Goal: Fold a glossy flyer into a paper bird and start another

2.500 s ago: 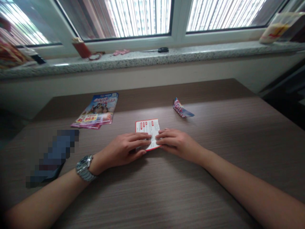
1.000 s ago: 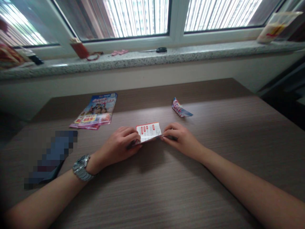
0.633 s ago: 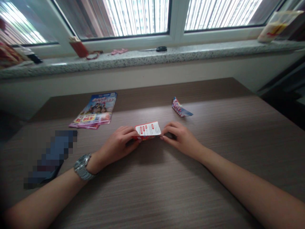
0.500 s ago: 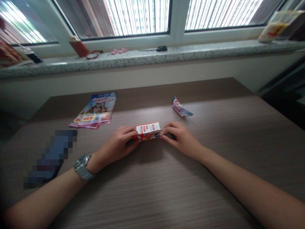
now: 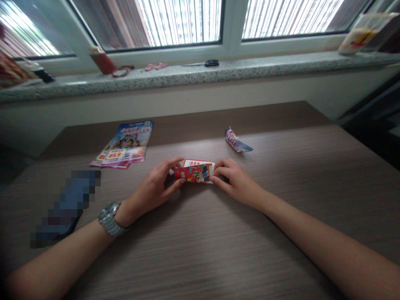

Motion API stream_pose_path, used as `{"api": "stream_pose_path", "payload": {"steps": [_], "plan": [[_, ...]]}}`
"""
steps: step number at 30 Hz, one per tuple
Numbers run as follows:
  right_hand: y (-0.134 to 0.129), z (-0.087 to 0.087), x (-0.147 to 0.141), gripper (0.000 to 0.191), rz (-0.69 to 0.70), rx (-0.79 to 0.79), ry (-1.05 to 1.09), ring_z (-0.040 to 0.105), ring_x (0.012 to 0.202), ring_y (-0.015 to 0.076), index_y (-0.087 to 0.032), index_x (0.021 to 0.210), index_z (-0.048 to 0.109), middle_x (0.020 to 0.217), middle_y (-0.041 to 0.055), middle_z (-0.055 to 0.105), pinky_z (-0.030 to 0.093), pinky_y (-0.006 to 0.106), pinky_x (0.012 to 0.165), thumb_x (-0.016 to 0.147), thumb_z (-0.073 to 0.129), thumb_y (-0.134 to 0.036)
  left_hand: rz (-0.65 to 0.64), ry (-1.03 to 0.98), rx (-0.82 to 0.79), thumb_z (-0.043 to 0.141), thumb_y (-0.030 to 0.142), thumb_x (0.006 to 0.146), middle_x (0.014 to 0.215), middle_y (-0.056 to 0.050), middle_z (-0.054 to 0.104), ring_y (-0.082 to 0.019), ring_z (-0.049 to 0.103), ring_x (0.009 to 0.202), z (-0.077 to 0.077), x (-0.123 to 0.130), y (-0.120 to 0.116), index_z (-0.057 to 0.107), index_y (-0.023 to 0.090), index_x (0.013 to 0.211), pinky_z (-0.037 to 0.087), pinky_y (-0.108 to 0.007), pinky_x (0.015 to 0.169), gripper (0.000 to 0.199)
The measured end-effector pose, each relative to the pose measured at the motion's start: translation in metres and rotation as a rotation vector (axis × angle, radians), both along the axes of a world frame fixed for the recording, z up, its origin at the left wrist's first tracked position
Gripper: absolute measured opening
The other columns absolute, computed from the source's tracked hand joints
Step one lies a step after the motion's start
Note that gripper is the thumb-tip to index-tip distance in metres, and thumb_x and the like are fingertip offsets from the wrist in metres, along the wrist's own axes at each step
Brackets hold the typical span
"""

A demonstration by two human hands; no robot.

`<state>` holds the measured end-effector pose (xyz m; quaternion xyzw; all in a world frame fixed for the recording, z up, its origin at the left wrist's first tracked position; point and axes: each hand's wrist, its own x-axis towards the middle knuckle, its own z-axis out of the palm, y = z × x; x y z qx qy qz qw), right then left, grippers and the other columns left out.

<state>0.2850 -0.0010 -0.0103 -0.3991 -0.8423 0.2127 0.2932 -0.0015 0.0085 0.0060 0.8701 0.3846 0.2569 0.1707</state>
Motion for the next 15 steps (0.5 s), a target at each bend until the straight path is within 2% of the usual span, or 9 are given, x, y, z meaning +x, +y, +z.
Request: {"api": "stream_pose_path", "payload": {"steps": [5,15], "plan": [[0.0005,0.0006,0.0005,0.014,0.003,-0.006,0.000,0.061,0.098,0.0236,-0.021,0.086,0.066,0.103,0.0085,0.066,0.050,0.040,0.087,0.098,0.060,-0.025,-0.078,-0.006,-0.046,0.058,0.032,0.101,0.140,-0.012,0.060,-0.026,0.059,0.126,0.0044,-0.0001,-0.0008,0.044,0.023,0.147,0.049,-0.042,0.105,0.049],[0.0000,0.0023,0.0012,0.013,0.026,0.005,0.003,0.063,0.098,0.0239,-0.021,0.086,0.067,0.103,0.0086,0.070,0.050,0.040,0.087,0.097,0.061,-0.024,-0.018,-0.001,0.017,0.058,0.028,0.099,0.132,-0.011,0.066,-0.025,0.064,0.117,-0.0008,-0.0005,0.0015,0.043,0.021,0.147,0.050,-0.042,0.103,0.051]]}}
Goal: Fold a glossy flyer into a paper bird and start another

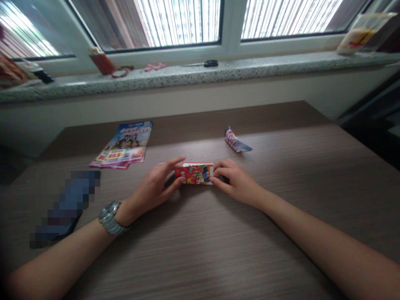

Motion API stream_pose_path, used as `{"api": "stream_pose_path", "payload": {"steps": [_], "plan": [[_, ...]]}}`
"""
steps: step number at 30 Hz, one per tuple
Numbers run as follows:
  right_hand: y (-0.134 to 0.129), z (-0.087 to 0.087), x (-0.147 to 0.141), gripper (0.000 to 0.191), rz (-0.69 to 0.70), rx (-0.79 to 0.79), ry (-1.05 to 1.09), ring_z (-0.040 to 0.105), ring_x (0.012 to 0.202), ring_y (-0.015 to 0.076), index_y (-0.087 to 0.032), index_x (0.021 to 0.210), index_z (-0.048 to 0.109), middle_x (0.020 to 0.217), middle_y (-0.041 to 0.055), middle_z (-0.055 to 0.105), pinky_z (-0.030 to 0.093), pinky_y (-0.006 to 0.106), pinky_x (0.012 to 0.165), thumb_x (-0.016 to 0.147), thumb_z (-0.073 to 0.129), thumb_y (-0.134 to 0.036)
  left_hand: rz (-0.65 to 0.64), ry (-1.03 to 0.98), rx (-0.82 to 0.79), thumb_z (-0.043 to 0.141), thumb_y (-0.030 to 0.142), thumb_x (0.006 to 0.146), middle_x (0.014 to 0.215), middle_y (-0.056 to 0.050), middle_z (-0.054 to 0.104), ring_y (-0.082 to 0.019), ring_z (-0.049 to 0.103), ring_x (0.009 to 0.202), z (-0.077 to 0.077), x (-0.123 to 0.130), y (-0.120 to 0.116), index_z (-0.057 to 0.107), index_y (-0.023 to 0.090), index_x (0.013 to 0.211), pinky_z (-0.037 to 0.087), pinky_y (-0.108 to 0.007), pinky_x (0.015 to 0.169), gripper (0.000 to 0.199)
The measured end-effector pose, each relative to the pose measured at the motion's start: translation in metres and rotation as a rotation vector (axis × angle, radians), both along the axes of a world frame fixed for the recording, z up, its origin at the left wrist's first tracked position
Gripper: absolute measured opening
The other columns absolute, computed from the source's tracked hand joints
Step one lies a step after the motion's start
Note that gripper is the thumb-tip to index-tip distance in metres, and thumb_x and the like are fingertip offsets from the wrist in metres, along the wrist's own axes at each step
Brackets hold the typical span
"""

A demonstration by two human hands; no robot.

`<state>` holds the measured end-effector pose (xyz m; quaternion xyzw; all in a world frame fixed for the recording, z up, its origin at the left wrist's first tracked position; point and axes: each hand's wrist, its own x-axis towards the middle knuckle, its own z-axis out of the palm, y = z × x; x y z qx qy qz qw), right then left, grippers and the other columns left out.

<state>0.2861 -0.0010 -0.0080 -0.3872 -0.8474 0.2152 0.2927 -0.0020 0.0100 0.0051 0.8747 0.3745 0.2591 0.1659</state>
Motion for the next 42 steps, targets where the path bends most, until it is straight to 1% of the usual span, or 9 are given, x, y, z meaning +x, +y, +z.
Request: {"api": "stream_pose_path", "payload": {"steps": [3,9,12,16,20,23,29,35,42], "plan": [[0.000,0.000,0.001,0.013,0.009,-0.015,0.002,0.063,0.098,0.0235,-0.021,0.085,0.068,0.102,0.0081,0.071,0.051,0.039,0.086,0.097,0.061,-0.024,-0.010,0.000,0.001,0.058,0.028,0.100,0.136,-0.012,0.064,-0.025,0.061,0.123,-0.001,0.001,0.001,0.043,0.021,0.147,0.049,-0.045,0.107,0.050],[0.001,0.000,0.001,0.014,0.005,-0.024,0.008,0.065,0.097,0.0232,-0.022,0.084,0.069,0.101,0.0077,0.072,0.052,0.038,0.086,0.096,0.062,-0.024,-0.044,0.030,-0.015,0.052,0.027,0.103,0.143,-0.012,0.060,-0.025,0.057,0.133,-0.003,0.002,0.003,0.040,0.022,0.149,0.035,-0.054,0.121,0.048],[0.001,-0.001,0.001,0.014,0.000,-0.027,0.016,0.064,0.096,0.0234,-0.022,0.084,0.068,0.101,0.0078,0.072,0.052,0.039,0.085,0.096,0.063,-0.024,-0.047,0.031,-0.008,0.052,0.027,0.103,0.143,-0.010,0.061,-0.025,0.057,0.132,-0.003,0.003,0.004,0.040,0.023,0.149,0.036,-0.053,0.122,0.049],[0.000,0.001,0.000,0.009,-0.010,-0.043,0.031,0.063,0.096,0.0230,-0.021,0.092,0.068,0.100,0.0076,0.071,0.050,0.038,0.087,0.097,0.061,-0.024,-0.075,0.051,-0.006,0.051,0.025,0.103,0.143,-0.009,0.060,-0.023,0.057,0.131,-0.001,0.003,0.004,0.040,0.025,0.151,0.036,-0.051,0.122,0.049],[-0.003,0.005,-0.002,0.012,-0.083,-0.073,0.048,0.062,0.083,0.0203,-0.020,0.097,0.064,0.090,0.0053,0.068,0.050,0.033,0.074,0.097,0.063,-0.032,-0.081,0.084,0.039,0.053,0.026,0.103,0.138,-0.009,0.061,-0.025,0.058,0.127,-0.003,0.003,0.004,0.048,0.028,0.149,0.039,-0.051,0.119,0.046],[-0.005,0.006,-0.005,0.023,-0.175,-0.107,0.113,0.063,0.079,0.0194,-0.020,0.110,0.062,0.092,0.0050,0.068,0.051,0.031,0.068,0.095,0.065,-0.037,-0.066,0.109,0.049,0.053,0.028,0.102,0.136,-0.012,0.060,-0.027,0.057,0.126,-0.005,0.003,0.004,0.051,0.023,0.147,0.046,-0.051,0.112,0.045],[-0.003,0.003,-0.013,0.031,-0.228,-0.048,0.078,0.063,0.089,0.0228,-0.019,0.120,0.062,0.104,0.0095,0.066,0.053,0.036,0.077,0.094,0.067,-0.037,-0.082,0.121,0.033,0.052,0.028,0.103,0.132,-0.013,0.060,-0.027,0.056,0.121,-0.005,0.006,0.003,0.054,0.019,0.143,0.050,-0.047,0.106,0.041],[0.000,-0.001,-0.018,0.034,-0.218,-0.035,0.018,0.061,0.110,0.0275,-0.021,0.127,0.064,0.114,0.0108,0.062,0.050,0.045,0.098,0.094,0.066,-0.032,-0.082,0.181,0.026,0.051,0.029,0.103,0.134,-0.012,0.056,-0.027,0.054,0.121,-0.002,0.007,0.000,0.055,0.020,0.142,0.048,-0.047,0.108,0.040],[-0.001,-0.002,-0.019,0.033,-0.227,-0.037,-0.024,0.059,0.112,0.0285,-0.020,0.124,0.066,0.116,0.0122,0.057,0.050,0.047,0.101,0.093,0.066,-0.031,-0.030,0.189,0.030,0.050,0.034,0.103,0.141,-0.016,0.052,-0.030,0.049,0.130,-0.004,0.007,0.000,0.052,0.017,0.145,0.045,-0.049,0.113,0.046]]}}
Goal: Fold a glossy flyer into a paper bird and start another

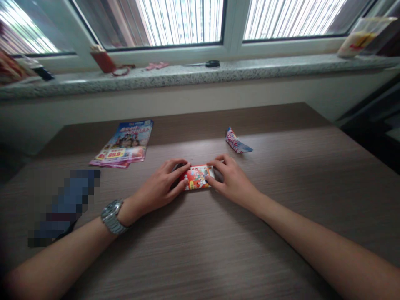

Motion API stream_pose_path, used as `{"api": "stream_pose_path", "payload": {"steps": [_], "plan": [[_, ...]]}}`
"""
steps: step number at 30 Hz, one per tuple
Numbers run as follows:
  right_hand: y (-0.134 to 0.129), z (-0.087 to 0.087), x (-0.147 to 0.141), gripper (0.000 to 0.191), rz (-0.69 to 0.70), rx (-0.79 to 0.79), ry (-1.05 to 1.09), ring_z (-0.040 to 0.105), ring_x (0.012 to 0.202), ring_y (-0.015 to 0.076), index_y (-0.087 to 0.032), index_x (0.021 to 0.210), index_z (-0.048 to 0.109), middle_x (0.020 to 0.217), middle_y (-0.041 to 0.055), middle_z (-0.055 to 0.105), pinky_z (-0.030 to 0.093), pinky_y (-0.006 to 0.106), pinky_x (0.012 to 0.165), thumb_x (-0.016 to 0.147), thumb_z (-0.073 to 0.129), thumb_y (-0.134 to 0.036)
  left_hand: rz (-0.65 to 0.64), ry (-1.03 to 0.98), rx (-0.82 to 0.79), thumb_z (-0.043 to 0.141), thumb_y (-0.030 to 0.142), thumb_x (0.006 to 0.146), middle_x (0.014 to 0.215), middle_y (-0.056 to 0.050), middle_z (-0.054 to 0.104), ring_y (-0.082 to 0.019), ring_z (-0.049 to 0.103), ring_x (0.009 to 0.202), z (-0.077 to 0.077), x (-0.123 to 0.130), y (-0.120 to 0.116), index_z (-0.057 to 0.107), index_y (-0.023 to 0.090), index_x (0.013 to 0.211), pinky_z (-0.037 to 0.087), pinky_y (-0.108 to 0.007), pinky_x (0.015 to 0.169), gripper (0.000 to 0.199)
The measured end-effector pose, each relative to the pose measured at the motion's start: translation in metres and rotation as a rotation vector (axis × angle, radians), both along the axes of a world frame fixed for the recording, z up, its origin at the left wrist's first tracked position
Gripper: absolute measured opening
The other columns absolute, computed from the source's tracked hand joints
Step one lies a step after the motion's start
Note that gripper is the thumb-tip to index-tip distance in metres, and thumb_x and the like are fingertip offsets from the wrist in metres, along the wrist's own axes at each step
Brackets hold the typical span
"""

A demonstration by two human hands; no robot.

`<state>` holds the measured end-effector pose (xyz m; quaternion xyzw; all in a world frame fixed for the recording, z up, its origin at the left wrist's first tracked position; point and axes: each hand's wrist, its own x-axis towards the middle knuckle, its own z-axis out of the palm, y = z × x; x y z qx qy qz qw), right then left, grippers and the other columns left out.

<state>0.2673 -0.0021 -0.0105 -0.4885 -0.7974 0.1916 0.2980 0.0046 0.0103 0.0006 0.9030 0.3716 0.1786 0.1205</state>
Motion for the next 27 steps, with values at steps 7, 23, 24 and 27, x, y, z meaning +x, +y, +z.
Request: {"api": "stream_pose_path", "payload": {"steps": [7,23,24,27], "plan": [[0.0011,0.0015,-0.0001,0.032,-0.042,-0.072,-0.006,0.061,0.102,0.0256,-0.021,0.119,0.064,0.117,0.0110,0.052,0.054,0.043,0.091,0.090,0.069,-0.033,0.019,-0.006,-0.014,0.053,0.035,0.102,0.141,-0.015,0.052,-0.029,0.049,0.131,0.0002,0.0003,0.0002,0.053,0.018,0.143,0.045,-0.048,0.114,0.044],[0.0034,-0.0005,0.0018,0.023,-0.030,-0.071,-0.002,0.059,0.093,0.0237,-0.021,0.108,0.060,0.105,0.0077,0.060,0.049,0.038,0.081,0.090,0.070,-0.033,0.020,-0.060,-0.044,0.053,0.035,0.102,0.138,-0.013,0.055,-0.028,0.052,0.130,0.0003,-0.0006,0.0011,0.057,0.021,0.137,0.044,-0.048,0.114,0.038],[0.0033,-0.0007,0.0017,0.024,-0.026,-0.068,0.000,0.059,0.094,0.0242,-0.021,0.108,0.060,0.104,0.0073,0.061,0.048,0.038,0.081,0.090,0.070,-0.033,0.021,-0.061,-0.043,0.053,0.034,0.102,0.138,-0.013,0.055,-0.028,0.052,0.130,0.0001,-0.0005,0.0011,0.057,0.021,0.137,0.044,-0.048,0.114,0.038],[0.0025,-0.0010,0.0015,0.028,-0.011,-0.065,0.034,0.060,0.096,0.0249,-0.021,0.112,0.059,0.104,0.0071,0.064,0.048,0.039,0.083,0.090,0.071,-0.030,0.018,-0.064,-0.039,0.053,0.034,0.102,0.138,-0.013,0.054,-0.028,0.052,0.130,-0.0006,-0.0004,0.0013,0.057,0.021,0.138,0.044,-0.049,0.114,0.038]]}}
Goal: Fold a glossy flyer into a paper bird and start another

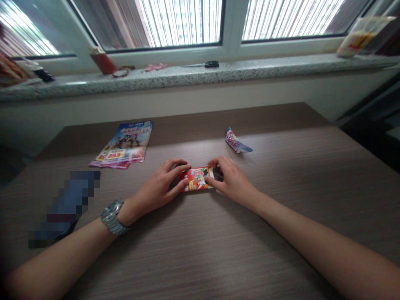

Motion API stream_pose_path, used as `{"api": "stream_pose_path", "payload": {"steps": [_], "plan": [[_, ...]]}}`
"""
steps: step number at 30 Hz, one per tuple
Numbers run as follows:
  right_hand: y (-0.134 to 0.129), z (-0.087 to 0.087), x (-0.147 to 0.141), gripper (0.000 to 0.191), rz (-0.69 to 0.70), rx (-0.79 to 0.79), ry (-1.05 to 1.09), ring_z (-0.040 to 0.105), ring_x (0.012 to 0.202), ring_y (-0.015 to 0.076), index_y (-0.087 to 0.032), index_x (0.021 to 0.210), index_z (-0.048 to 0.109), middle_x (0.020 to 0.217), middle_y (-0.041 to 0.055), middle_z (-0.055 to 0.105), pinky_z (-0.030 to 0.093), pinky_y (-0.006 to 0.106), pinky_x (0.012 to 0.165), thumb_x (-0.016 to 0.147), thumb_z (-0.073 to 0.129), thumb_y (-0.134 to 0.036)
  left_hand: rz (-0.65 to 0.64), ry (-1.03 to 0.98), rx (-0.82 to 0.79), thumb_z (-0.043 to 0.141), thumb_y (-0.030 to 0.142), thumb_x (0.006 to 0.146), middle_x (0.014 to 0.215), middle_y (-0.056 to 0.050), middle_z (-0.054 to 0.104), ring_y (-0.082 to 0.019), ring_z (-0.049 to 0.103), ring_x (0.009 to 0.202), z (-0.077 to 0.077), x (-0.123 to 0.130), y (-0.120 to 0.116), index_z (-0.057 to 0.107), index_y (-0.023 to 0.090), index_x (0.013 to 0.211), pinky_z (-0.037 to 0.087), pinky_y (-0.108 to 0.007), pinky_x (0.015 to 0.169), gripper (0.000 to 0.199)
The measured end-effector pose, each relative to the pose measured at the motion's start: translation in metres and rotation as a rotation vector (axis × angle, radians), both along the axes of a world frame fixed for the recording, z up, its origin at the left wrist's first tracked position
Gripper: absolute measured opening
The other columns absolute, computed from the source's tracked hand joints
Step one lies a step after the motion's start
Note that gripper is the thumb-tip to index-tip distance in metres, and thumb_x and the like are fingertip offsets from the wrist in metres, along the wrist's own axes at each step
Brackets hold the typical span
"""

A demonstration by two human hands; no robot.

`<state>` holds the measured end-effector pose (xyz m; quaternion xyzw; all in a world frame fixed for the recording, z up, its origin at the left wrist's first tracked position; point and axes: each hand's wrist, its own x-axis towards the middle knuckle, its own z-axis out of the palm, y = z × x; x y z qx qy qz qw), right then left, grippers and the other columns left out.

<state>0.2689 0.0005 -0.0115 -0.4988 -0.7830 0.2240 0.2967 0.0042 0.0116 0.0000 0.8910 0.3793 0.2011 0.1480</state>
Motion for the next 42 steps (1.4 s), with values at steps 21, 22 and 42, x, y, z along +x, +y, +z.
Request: {"api": "stream_pose_path", "payload": {"steps": [21,22,42], "plan": [[-0.016,0.009,-0.006,0.034,0.098,-0.095,0.270,0.060,0.081,0.0177,-0.027,0.127,0.060,0.103,0.0043,0.061,0.055,0.033,0.074,0.094,0.068,-0.032,0.034,-0.462,-0.317,0.062,0.029,0.100,0.103,-0.004,0.074,-0.014,0.070,0.093,0.005,0.008,-0.008,0.066,0.020,0.115,0.057,-0.025,0.080,0.018],[-0.016,0.008,-0.007,0.039,0.093,-0.131,0.308,0.061,0.081,0.0177,-0.027,0.130,0.058,0.103,0.0043,0.063,0.056,0.033,0.074,0.093,0.069,-0.033,0.042,-0.480,-0.327,0.063,0.029,0.099,0.103,-0.004,0.074,-0.014,0.070,0.091,0.003,0.007,-0.008,0.067,0.020,0.114,0.058,-0.024,0.079,0.017],[-0.013,0.007,-0.010,0.022,-0.036,-0.330,0.542,0.072,0.076,0.0201,-0.024,0.094,0.071,0.085,0.0020,0.077,0.058,0.033,0.068,0.089,0.071,-0.046,0.036,-0.532,-0.374,0.063,0.026,0.098,0.105,-0.005,0.075,-0.015,0.072,0.092,0.002,0.007,-0.009,0.069,0.020,0.115,0.060,-0.024,0.080,0.019]]}}
